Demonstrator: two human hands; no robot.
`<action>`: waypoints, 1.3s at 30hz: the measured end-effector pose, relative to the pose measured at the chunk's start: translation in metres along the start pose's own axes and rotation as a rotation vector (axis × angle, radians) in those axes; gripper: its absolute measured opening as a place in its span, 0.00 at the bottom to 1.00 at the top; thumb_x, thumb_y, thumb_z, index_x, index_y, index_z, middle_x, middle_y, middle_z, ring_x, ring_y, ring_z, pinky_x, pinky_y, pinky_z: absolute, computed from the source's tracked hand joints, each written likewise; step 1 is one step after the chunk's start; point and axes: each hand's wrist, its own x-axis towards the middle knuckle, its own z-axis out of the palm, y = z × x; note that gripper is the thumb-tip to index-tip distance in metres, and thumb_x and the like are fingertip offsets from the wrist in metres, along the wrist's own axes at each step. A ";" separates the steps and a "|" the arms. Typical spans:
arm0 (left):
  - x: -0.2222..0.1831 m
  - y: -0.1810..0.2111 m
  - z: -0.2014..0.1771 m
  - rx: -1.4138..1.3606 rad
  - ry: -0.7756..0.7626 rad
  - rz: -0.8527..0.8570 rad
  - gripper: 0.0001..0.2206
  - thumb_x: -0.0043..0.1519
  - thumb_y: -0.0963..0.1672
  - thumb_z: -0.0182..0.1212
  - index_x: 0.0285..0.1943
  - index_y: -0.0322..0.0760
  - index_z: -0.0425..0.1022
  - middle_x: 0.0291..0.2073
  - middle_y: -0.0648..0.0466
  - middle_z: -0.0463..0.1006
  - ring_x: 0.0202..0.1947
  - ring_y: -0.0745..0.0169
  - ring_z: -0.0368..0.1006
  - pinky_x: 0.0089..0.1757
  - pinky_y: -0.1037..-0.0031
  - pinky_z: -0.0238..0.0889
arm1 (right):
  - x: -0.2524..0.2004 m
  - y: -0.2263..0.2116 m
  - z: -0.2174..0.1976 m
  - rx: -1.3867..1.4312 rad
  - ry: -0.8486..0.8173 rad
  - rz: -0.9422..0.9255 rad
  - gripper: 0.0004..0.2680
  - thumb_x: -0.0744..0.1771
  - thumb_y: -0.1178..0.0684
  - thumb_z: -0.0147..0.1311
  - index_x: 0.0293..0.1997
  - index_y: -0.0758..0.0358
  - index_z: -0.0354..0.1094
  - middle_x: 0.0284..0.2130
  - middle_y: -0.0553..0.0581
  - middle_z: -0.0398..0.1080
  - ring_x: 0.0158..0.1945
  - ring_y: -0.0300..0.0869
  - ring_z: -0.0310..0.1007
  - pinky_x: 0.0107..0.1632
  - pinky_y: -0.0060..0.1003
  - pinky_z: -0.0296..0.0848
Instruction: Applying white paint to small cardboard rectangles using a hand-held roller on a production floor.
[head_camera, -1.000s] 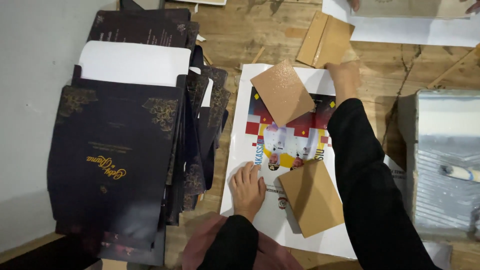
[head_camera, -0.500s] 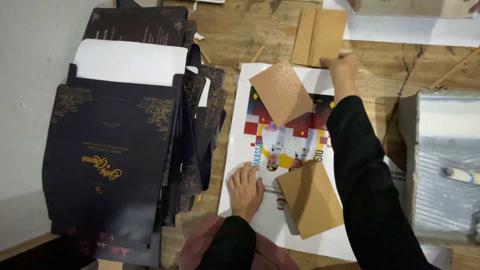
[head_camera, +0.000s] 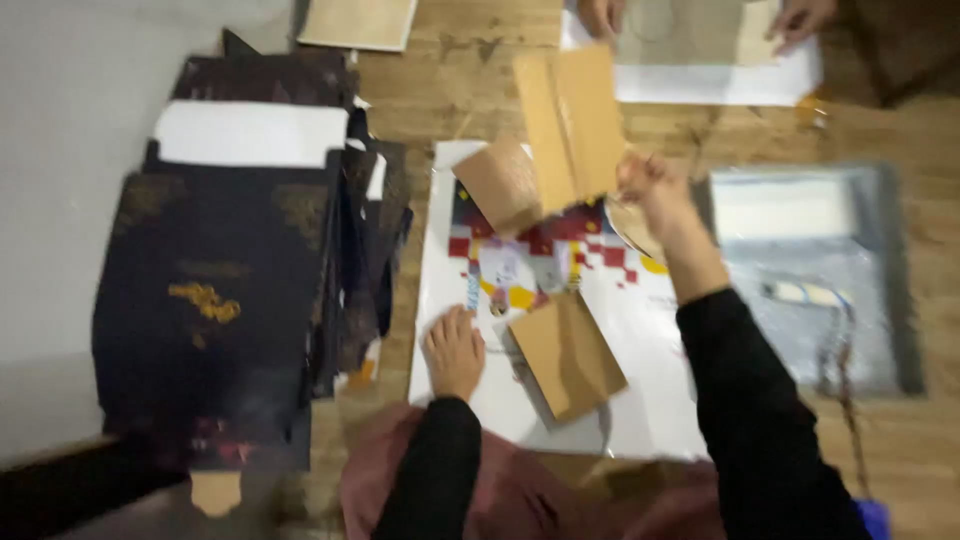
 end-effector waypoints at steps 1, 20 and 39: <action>-0.001 0.000 0.001 -0.013 -0.005 0.004 0.14 0.54 0.46 0.48 0.48 0.47 0.66 0.48 0.54 0.66 0.46 0.54 0.62 0.43 0.64 0.55 | -0.032 0.014 -0.009 -0.009 0.011 0.003 0.05 0.63 0.56 0.51 0.38 0.63 0.63 0.25 0.49 0.64 0.27 0.33 0.66 0.29 0.23 0.68; -0.119 0.086 -0.077 -0.253 -0.174 0.365 0.23 0.50 0.45 0.55 0.57 0.44 0.63 0.55 0.50 0.61 0.59 0.50 0.52 0.55 0.58 0.44 | -0.248 0.092 -0.140 -0.898 0.222 -0.109 0.07 0.63 0.52 0.55 0.43 0.55 0.68 0.34 0.56 0.69 0.36 0.46 0.71 0.37 0.39 0.69; -0.075 0.167 -0.007 -0.013 0.106 0.823 0.05 0.50 0.41 0.50 0.33 0.37 0.65 0.30 0.50 0.64 0.31 0.57 0.60 0.35 0.72 0.60 | -0.348 0.115 -0.295 -1.068 0.372 0.216 0.26 0.62 0.40 0.53 0.57 0.72 0.51 0.34 0.71 0.67 0.36 0.57 0.68 0.38 0.46 0.66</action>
